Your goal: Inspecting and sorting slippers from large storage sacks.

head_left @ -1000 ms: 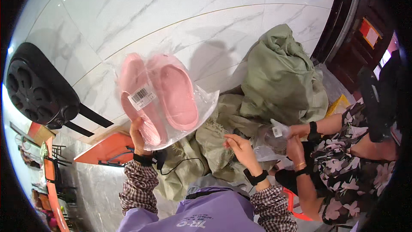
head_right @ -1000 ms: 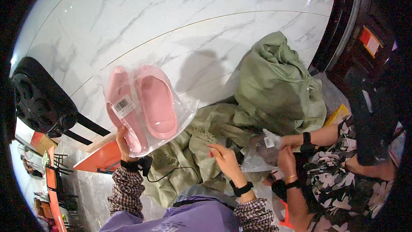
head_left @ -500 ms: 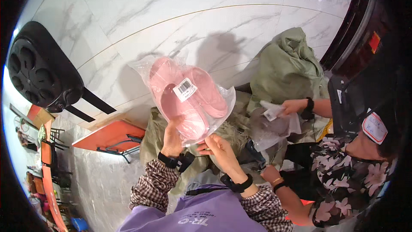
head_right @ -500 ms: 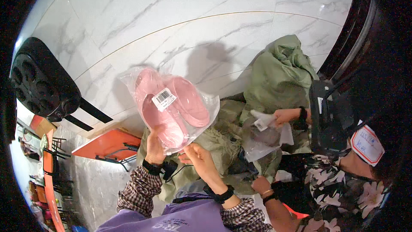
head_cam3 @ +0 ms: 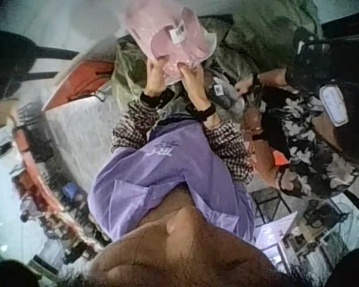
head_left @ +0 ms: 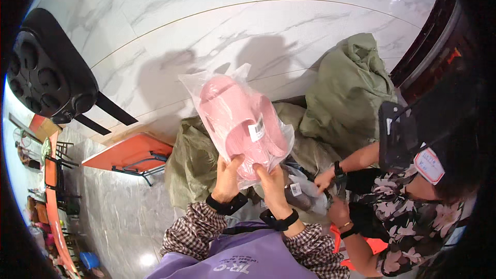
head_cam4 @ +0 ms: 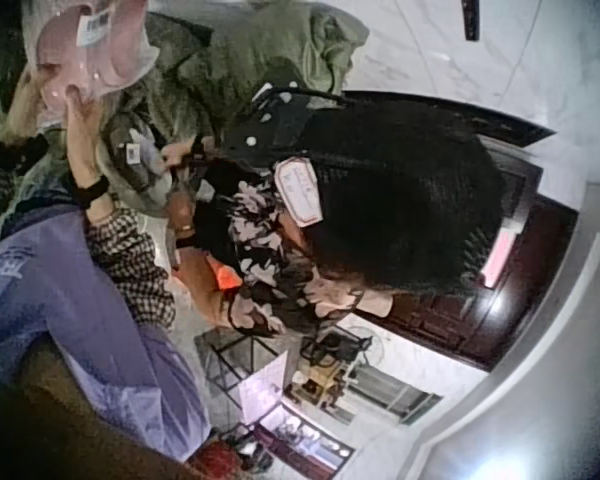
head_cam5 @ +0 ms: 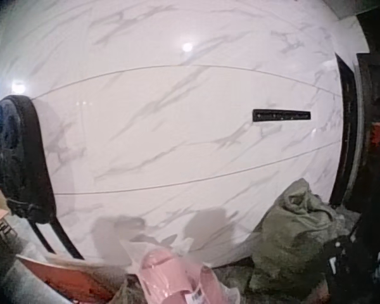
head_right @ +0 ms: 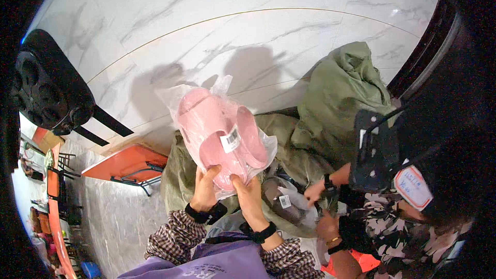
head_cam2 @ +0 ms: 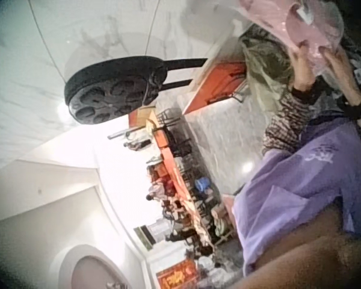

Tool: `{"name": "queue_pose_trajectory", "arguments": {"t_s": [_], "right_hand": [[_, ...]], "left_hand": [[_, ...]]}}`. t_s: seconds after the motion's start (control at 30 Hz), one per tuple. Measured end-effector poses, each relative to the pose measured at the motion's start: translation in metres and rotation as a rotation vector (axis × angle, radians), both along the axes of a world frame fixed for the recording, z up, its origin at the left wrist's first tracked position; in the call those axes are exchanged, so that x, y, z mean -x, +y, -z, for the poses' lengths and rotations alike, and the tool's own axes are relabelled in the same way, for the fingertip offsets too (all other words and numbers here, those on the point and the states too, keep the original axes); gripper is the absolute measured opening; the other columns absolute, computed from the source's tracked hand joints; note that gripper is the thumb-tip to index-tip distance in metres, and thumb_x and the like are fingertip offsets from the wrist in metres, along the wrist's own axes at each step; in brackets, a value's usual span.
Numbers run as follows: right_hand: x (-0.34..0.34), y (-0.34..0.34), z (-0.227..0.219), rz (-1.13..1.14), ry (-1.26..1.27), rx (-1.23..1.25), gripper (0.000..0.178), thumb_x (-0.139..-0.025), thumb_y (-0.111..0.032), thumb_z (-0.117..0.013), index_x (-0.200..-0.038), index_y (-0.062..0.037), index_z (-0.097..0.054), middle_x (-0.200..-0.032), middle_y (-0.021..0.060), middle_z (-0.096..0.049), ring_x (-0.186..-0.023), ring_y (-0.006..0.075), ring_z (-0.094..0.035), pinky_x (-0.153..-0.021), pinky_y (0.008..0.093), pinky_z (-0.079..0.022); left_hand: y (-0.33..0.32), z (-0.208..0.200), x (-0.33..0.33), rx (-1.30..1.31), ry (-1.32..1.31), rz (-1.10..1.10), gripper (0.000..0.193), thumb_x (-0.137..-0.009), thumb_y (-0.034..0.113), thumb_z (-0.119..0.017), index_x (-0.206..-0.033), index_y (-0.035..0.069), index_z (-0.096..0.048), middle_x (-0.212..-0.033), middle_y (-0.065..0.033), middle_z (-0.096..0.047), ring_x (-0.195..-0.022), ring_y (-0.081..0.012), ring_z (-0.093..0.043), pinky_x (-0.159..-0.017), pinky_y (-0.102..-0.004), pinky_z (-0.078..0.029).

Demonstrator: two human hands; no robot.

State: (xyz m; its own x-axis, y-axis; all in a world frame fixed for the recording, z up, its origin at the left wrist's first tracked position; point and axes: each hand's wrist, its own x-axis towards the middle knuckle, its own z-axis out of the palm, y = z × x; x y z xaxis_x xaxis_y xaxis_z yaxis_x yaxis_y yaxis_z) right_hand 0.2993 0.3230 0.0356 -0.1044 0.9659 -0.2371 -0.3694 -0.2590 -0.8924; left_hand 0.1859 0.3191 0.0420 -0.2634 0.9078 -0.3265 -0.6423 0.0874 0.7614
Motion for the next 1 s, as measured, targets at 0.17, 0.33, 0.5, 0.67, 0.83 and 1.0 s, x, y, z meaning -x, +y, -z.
{"name": "queue_pose_trajectory", "arguments": {"t_s": [0.17, 0.33, 0.5, 0.67, 0.83, 1.0], "right_hand": [[0.000, -0.001, 0.006, -0.021, 0.028, 0.052, 0.041, -0.086, -0.014, -0.064, -0.121, 0.0030, -0.051, -0.113, 0.0054, -0.058, -0.099, 0.0130, -0.053, -0.085, 0.0276, -0.042], [0.002, 0.002, 0.023, -0.053, 0.121, 0.121, 0.042, -0.086, -0.014, -0.064, -0.122, 0.0015, -0.050, -0.116, 0.0050, -0.057, -0.104, 0.0134, -0.052, -0.090, 0.0283, -0.041], [0.008, 0.004, 0.036, -0.044, 0.218, 0.210, 0.038, -0.087, -0.006, -0.061, -0.122, -0.0003, -0.050, -0.118, 0.0054, -0.058, -0.105, 0.0147, -0.056, -0.090, 0.0289, -0.042], [0.017, 0.005, 0.035, -0.053, 0.218, 0.257, 0.037, -0.087, -0.008, -0.060, -0.122, -0.0008, -0.051, -0.118, 0.0054, -0.058, -0.105, 0.0151, -0.056, -0.090, 0.0296, -0.043], [0.008, 0.018, 0.052, -0.099, 0.231, 0.214, 0.047, -0.086, -0.015, -0.064, -0.126, 0.0029, -0.047, -0.123, 0.0082, -0.054, -0.111, 0.0159, -0.052, -0.094, 0.0290, -0.040], [0.003, 0.022, 0.097, -0.149, 0.093, 0.205, 0.048, -0.088, -0.018, -0.062, -0.127, 0.0041, -0.045, -0.124, 0.0083, -0.053, -0.112, 0.0156, -0.050, -0.096, 0.0300, -0.038]], "left_hand": [[0.006, 0.003, 0.006, -0.050, 0.105, 0.020, 0.041, -0.083, 0.001, -0.055, -0.124, -0.001, -0.048, -0.119, -0.0070, -0.055, -0.104, -0.0180, -0.054, -0.091, -0.0308, -0.041], [0.006, 0.018, 0.012, -0.073, 0.137, 0.043, 0.047, -0.082, -0.003, -0.055, -0.128, -0.001, -0.043, -0.119, -0.0071, -0.054, -0.107, -0.0166, -0.052, -0.094, -0.0298, -0.039], [0.006, 0.021, 0.013, -0.101, 0.339, -0.001, 0.053, -0.081, -0.004, -0.056, -0.131, 0.000, -0.040, -0.123, -0.0069, -0.051, -0.111, -0.0152, -0.047, -0.095, -0.0287, -0.037], [0.007, 0.021, 0.025, -0.128, 0.419, 0.038, 0.050, -0.086, 0.004, -0.057, -0.132, -0.001, -0.037, -0.124, -0.0081, -0.049, -0.112, -0.0160, -0.046, -0.096, -0.0296, -0.037], [-0.009, 0.030, 0.037, -0.089, 0.337, 0.148, 0.041, -0.096, 0.026, -0.053, -0.125, -0.001, -0.044, -0.117, -0.0078, -0.054, -0.103, -0.0151, -0.050, -0.091, -0.0298, -0.040], [-0.039, 0.074, 0.049, 0.180, 0.417, 0.522, 0.040, -0.098, 0.039, -0.043, -0.090, 0.002, -0.058, -0.079, -0.0015, -0.058, -0.073, -0.0103, -0.052, -0.071, -0.0251, -0.041]]}}
